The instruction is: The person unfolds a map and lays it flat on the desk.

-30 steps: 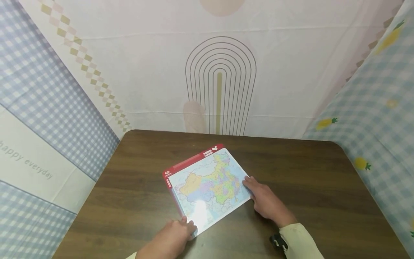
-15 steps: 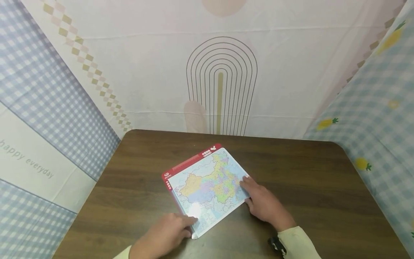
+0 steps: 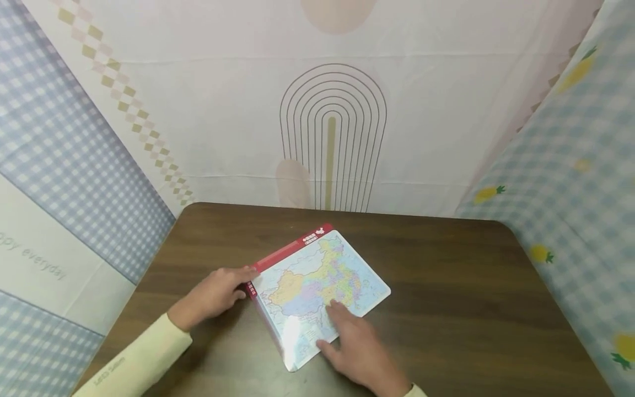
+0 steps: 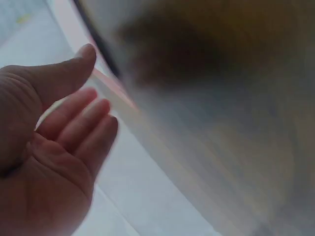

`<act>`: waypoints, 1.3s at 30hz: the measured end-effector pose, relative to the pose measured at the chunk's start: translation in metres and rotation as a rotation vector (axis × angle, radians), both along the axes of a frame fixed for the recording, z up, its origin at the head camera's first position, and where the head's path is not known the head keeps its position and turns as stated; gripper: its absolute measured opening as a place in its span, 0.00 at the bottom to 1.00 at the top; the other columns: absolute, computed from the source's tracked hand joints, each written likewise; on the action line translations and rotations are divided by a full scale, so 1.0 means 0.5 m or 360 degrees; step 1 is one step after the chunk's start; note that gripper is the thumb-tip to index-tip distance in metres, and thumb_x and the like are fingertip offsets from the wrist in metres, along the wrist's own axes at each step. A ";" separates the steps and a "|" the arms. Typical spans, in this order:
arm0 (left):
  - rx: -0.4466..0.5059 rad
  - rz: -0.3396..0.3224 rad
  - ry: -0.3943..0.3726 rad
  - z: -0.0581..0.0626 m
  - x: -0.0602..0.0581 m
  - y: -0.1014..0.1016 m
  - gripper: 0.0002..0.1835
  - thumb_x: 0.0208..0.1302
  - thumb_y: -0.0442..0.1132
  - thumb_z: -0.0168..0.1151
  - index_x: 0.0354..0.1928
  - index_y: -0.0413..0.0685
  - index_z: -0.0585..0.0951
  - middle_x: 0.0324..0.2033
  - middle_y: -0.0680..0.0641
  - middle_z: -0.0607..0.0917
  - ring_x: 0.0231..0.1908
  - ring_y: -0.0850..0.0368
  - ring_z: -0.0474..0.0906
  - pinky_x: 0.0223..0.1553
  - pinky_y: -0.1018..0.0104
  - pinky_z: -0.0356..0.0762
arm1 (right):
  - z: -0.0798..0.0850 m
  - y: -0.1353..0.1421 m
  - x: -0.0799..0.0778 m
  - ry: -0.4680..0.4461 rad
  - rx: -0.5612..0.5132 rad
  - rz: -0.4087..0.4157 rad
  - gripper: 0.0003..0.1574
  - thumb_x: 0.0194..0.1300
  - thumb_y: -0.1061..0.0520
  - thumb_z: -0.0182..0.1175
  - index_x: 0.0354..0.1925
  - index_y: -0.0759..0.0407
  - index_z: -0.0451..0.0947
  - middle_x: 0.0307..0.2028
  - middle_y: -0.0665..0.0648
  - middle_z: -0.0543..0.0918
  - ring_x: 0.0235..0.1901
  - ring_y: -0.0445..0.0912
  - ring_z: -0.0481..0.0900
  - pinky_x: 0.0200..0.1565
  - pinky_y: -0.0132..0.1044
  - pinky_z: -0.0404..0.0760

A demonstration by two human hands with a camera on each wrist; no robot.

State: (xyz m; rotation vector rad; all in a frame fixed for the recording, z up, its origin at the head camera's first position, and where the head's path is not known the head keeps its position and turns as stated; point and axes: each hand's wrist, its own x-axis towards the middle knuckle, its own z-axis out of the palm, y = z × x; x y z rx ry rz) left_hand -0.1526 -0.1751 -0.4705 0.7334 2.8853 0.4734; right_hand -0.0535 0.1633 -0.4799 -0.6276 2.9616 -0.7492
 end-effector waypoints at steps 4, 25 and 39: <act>-0.0003 -0.0158 -0.0089 -0.004 -0.060 -0.041 0.34 0.66 0.32 0.73 0.74 0.49 0.77 0.72 0.45 0.78 0.73 0.46 0.75 0.70 0.44 0.75 | 0.001 -0.055 0.033 -0.0140 0.0015 0.0011 0.48 0.64 0.39 0.74 0.72 0.63 0.74 0.73 0.62 0.76 0.71 0.57 0.77 0.65 0.56 0.80; 0.0104 -0.0488 -0.0274 -0.020 -0.113 -0.077 0.28 0.69 0.24 0.66 0.69 0.50 0.81 0.68 0.44 0.81 0.57 0.51 0.86 0.35 0.73 0.76 | -0.025 -0.155 0.069 -0.0210 0.0105 -0.0029 0.47 0.52 0.42 0.83 0.64 0.63 0.81 0.68 0.63 0.81 0.68 0.58 0.80 0.63 0.51 0.82; 0.0130 -0.0477 -0.0206 -0.021 -0.132 -0.062 0.27 0.65 0.28 0.72 0.64 0.55 0.86 0.61 0.48 0.87 0.57 0.56 0.86 0.45 0.69 0.80 | -0.020 -0.147 0.064 -0.0183 0.0156 -0.0087 0.43 0.56 0.42 0.80 0.63 0.61 0.82 0.68 0.60 0.83 0.67 0.56 0.81 0.61 0.51 0.83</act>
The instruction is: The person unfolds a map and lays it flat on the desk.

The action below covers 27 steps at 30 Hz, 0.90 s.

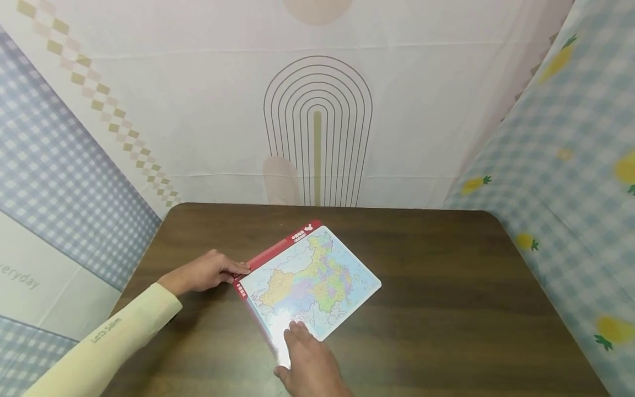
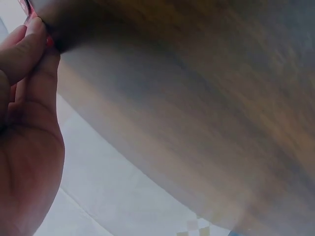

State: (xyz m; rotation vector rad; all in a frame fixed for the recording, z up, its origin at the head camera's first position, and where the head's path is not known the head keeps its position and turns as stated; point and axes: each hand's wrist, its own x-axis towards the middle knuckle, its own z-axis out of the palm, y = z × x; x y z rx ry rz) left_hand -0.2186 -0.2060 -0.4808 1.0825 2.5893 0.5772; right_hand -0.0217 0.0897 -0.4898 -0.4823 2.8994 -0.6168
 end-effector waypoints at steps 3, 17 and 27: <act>-0.0007 0.0038 -0.0003 -0.001 0.004 0.000 0.27 0.65 0.28 0.72 0.64 0.58 0.86 0.61 0.50 0.87 0.55 0.58 0.86 0.47 0.67 0.81 | 0.000 -0.001 -0.003 -0.0033 0.0002 -0.0004 0.43 0.56 0.41 0.80 0.64 0.61 0.82 0.68 0.60 0.82 0.67 0.56 0.81 0.62 0.52 0.83; -0.0027 0.0188 0.0067 -0.001 0.042 0.003 0.25 0.65 0.29 0.73 0.62 0.58 0.87 0.58 0.53 0.90 0.57 0.54 0.86 0.54 0.57 0.86 | -0.006 0.028 -0.005 0.0140 -0.0068 0.0071 0.36 0.61 0.46 0.78 0.62 0.61 0.83 0.65 0.61 0.84 0.66 0.57 0.82 0.60 0.52 0.84; -0.0004 0.0372 0.0096 -0.005 0.102 0.022 0.23 0.62 0.30 0.75 0.58 0.54 0.90 0.55 0.46 0.91 0.54 0.53 0.88 0.55 0.53 0.87 | -0.005 0.074 -0.012 0.0050 -0.0148 0.0060 0.38 0.62 0.52 0.78 0.66 0.64 0.80 0.68 0.64 0.81 0.69 0.58 0.79 0.65 0.56 0.80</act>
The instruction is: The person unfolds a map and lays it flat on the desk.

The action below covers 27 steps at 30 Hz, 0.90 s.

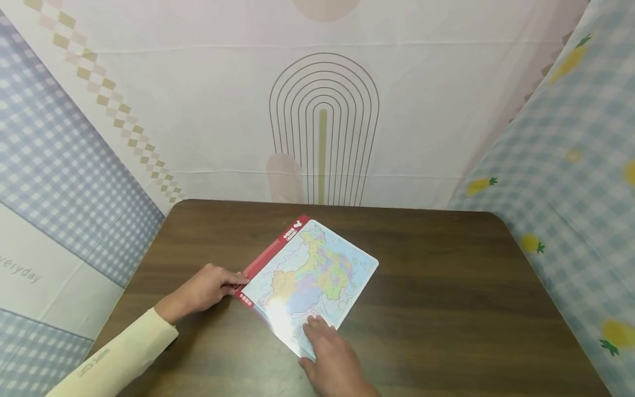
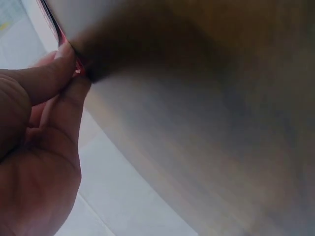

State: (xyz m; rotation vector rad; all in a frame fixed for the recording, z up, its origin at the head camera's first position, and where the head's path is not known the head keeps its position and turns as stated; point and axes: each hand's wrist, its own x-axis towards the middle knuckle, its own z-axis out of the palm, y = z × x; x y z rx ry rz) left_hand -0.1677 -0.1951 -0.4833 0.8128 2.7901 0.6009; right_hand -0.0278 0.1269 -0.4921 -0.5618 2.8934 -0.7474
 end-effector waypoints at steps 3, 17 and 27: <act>0.0011 0.0060 -0.0001 0.001 0.017 0.006 0.22 0.62 0.30 0.75 0.58 0.53 0.90 0.55 0.46 0.90 0.55 0.53 0.88 0.56 0.53 0.87 | 0.000 0.011 -0.005 -0.0010 -0.0007 0.0000 0.39 0.61 0.52 0.78 0.66 0.65 0.79 0.69 0.65 0.80 0.69 0.59 0.79 0.64 0.57 0.80; 0.0017 0.0116 0.0115 -0.003 0.088 0.032 0.18 0.62 0.30 0.75 0.55 0.46 0.91 0.54 0.43 0.91 0.53 0.51 0.90 0.52 0.52 0.88 | -0.009 0.083 -0.035 0.0067 -0.0074 0.0095 0.41 0.60 0.54 0.79 0.68 0.64 0.78 0.70 0.62 0.80 0.70 0.55 0.78 0.62 0.55 0.82; -0.0008 0.0163 0.0151 0.001 0.141 0.064 0.15 0.62 0.34 0.77 0.51 0.53 0.93 0.45 0.51 0.94 0.36 0.63 0.86 0.39 0.63 0.86 | -0.018 0.133 -0.062 0.0135 -0.0085 0.0169 0.44 0.61 0.54 0.79 0.71 0.64 0.76 0.71 0.60 0.79 0.70 0.55 0.77 0.63 0.55 0.82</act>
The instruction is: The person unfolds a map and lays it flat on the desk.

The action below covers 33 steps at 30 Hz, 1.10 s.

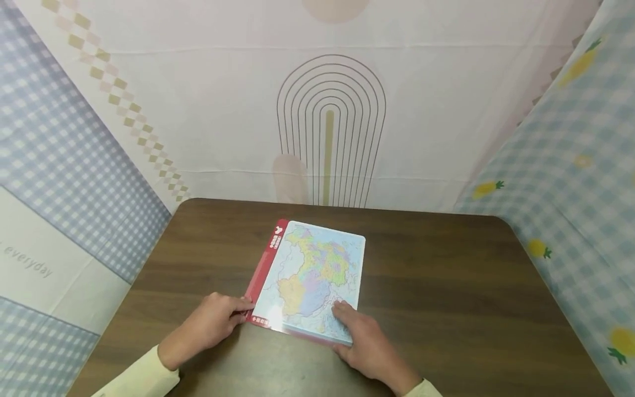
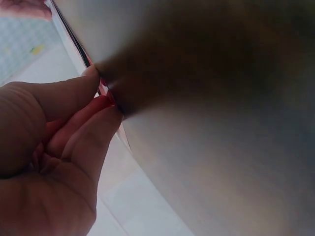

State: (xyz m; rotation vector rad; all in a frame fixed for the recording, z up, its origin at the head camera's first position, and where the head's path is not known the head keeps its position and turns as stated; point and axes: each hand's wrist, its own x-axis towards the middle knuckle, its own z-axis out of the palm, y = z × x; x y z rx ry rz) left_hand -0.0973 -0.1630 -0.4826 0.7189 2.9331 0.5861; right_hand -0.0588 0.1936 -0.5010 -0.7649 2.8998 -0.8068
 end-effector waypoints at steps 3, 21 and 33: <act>0.0004 0.0011 0.0024 0.002 0.014 0.010 0.13 0.61 0.35 0.78 0.48 0.54 0.93 0.40 0.53 0.94 0.32 0.65 0.82 0.35 0.65 0.83 | 0.000 0.015 -0.009 0.0031 0.0016 0.0027 0.45 0.60 0.54 0.79 0.71 0.65 0.76 0.71 0.61 0.79 0.70 0.56 0.77 0.62 0.55 0.82; 0.0136 0.0087 0.0005 -0.008 0.041 0.029 0.26 0.58 0.32 0.80 0.60 0.40 0.87 0.57 0.42 0.89 0.53 0.53 0.88 0.50 0.56 0.88 | 0.000 0.043 -0.022 -0.0032 0.0073 0.0067 0.44 0.62 0.53 0.78 0.72 0.65 0.74 0.73 0.61 0.76 0.71 0.56 0.76 0.64 0.56 0.81; 0.0193 -0.0016 -0.0025 -0.010 0.036 0.030 0.29 0.60 0.25 0.75 0.66 0.35 0.82 0.62 0.35 0.85 0.61 0.44 0.84 0.56 0.51 0.85 | 0.005 -0.006 -0.008 0.0031 0.0183 0.0125 0.40 0.66 0.54 0.74 0.70 0.67 0.75 0.71 0.67 0.77 0.71 0.57 0.76 0.64 0.55 0.81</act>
